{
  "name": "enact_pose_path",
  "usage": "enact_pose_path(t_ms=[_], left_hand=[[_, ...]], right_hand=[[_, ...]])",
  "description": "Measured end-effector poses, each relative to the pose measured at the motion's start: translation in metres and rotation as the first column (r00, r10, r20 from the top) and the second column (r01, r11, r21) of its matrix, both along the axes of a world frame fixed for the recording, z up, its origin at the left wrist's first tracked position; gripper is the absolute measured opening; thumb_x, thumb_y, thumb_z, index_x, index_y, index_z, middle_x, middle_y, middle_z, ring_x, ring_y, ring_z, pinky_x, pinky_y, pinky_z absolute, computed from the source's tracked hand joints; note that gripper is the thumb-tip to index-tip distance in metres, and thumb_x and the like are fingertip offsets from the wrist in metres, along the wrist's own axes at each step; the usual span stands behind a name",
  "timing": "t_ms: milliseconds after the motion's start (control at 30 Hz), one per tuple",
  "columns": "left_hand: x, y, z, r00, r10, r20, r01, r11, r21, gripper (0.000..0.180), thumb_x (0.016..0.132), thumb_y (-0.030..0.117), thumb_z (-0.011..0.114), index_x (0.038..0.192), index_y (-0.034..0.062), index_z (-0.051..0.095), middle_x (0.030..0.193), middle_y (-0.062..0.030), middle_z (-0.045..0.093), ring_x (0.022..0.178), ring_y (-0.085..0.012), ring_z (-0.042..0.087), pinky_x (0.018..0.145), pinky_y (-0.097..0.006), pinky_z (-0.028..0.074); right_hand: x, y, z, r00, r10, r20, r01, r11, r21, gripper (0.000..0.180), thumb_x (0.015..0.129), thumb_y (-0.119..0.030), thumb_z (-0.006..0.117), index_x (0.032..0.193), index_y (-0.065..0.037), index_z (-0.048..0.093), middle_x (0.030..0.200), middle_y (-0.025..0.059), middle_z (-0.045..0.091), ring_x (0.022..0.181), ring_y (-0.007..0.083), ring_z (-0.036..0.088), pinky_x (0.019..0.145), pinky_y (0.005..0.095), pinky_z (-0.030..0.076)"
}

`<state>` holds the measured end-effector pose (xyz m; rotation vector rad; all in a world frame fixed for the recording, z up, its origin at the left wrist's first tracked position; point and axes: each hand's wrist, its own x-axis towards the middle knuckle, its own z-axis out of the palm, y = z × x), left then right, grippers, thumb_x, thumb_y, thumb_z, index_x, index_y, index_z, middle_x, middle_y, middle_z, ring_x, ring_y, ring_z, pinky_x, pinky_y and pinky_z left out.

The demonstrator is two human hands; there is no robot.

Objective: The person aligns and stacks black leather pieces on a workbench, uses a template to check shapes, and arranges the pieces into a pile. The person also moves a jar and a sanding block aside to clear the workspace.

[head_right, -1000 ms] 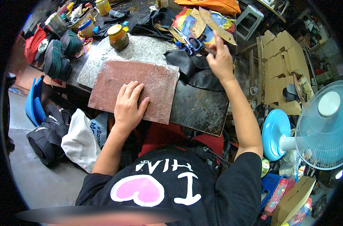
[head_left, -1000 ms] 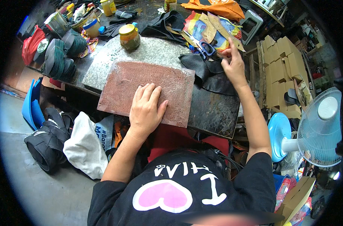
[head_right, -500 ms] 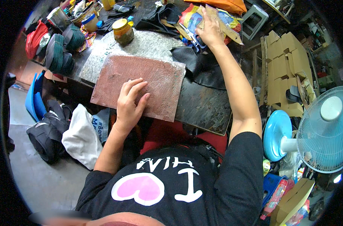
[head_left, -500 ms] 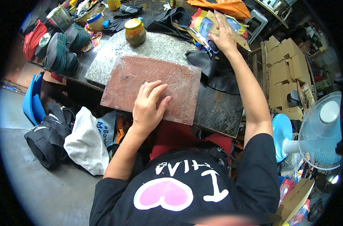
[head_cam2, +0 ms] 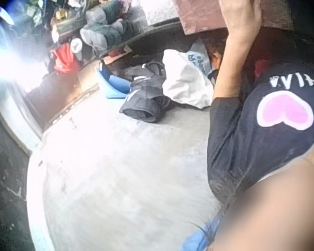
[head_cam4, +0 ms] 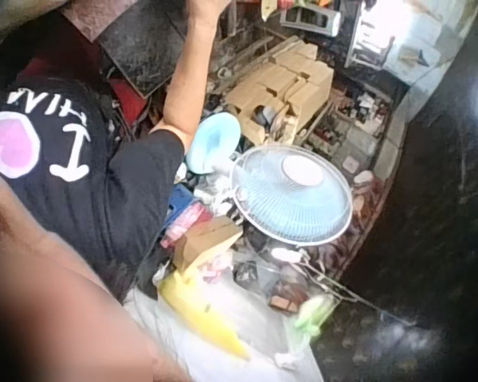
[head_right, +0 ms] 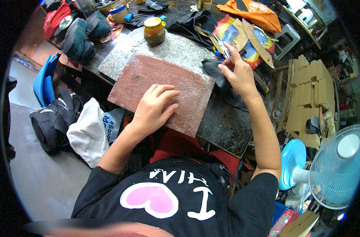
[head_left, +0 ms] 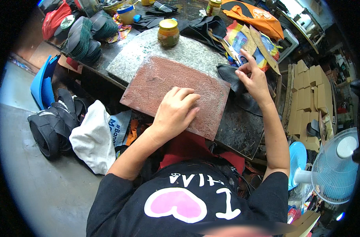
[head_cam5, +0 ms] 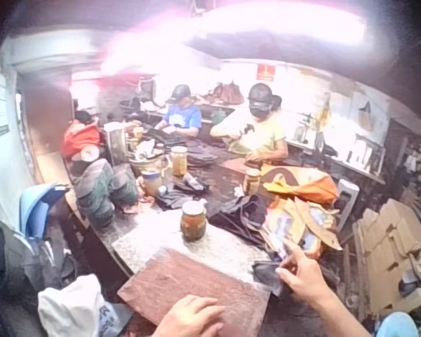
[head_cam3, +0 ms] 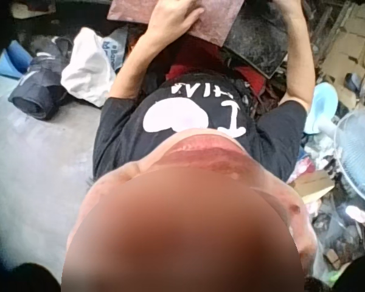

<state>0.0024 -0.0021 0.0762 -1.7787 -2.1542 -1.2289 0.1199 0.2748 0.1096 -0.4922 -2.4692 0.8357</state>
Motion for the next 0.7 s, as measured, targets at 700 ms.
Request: enact_pose_path(t_ms=[700], left_hand=[[-0.044, 0.088, 0.006, 0.968, 0.079, -0.238, -0.103, 0.99, -0.091, 0.03, 0.087, 0.034, 0.072, 0.095, 0.0051, 0.074, 0.098, -0.0142, 0.067, 0.102, -0.0358, 0.06, 0.087, -0.045, 0.052]], right_hand=[[0.082, 0.031, -0.019, 0.904, -0.335, 0.265, 0.33, 0.942, 0.065, 0.072, 0.09, -0.025, 0.069, 0.155, -0.028, 0.037, 0.091, 0.0087, 0.076, 0.091, 0.0282, 0.073, 0.084, 0.0397, 0.054]])
